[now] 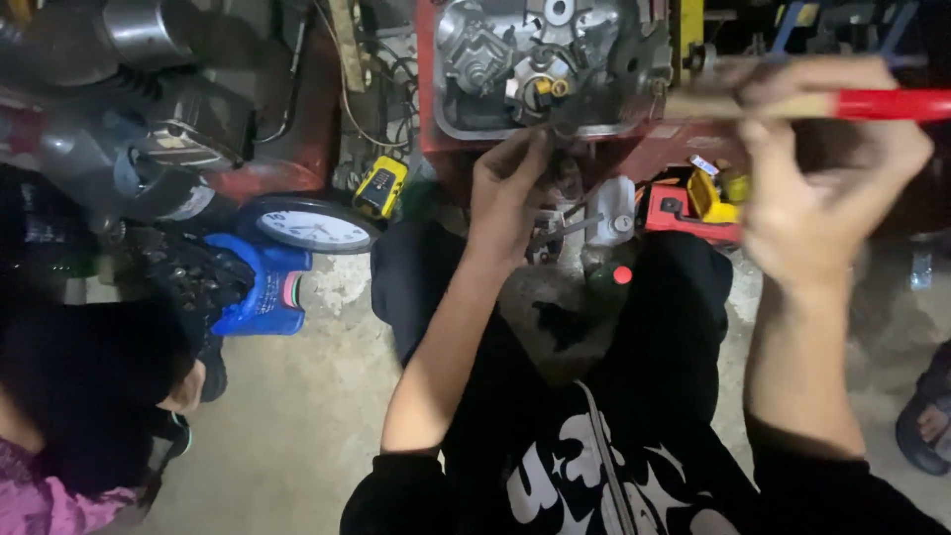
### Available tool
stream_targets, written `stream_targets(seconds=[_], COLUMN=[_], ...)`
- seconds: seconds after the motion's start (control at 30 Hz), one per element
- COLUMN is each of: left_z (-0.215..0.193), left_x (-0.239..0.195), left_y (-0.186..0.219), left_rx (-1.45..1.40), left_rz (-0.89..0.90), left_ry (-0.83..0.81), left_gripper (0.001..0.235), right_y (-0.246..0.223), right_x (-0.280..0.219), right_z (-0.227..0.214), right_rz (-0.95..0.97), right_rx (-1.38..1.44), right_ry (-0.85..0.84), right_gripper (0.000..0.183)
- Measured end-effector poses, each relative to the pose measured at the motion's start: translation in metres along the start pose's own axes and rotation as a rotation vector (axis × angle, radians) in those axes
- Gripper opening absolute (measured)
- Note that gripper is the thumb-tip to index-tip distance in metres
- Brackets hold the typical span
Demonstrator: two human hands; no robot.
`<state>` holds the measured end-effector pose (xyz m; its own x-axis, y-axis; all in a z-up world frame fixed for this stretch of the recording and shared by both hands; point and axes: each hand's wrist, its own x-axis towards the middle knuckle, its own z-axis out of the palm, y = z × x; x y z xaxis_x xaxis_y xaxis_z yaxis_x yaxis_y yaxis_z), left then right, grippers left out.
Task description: Cleaning a motorcycle engine component using a brush and cleaning solution in a workshop environment.
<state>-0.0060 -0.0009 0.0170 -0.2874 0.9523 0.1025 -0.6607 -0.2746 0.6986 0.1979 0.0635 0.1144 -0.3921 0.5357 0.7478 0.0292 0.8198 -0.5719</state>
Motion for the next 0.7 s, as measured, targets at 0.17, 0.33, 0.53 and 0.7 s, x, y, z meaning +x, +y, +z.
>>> stream_targets(seconds=[0.17, 0.33, 0.53, 0.7], left_z=[0.001, -0.008, 0.000, -0.023], left_x=[-0.006, 0.002, 0.002, 0.001], left_y=[0.008, -0.004, 0.013, 0.001], left_rx=[0.091, 0.093, 0.115, 0.101], left_rz=[0.014, 0.035, 0.059, 0.047], left_ry=[-0.012, 0.024, -0.011, 0.059], left_gripper=[0.024, 0.027, 0.023, 0.025], right_y=[-0.008, 0.001, -0.006, -0.002], right_x=[0.001, -0.003, 0.002, 0.000], right_z=[0.006, 0.003, 0.003, 0.016], right_rz=[0.008, -0.024, 0.084, 0.089], right_rx=[-0.019, 0.008, 0.095, 0.058], right_ry=[-0.014, 0.016, 0.049, 0.059], right_gripper=[0.010, 0.003, 0.016, 0.010])
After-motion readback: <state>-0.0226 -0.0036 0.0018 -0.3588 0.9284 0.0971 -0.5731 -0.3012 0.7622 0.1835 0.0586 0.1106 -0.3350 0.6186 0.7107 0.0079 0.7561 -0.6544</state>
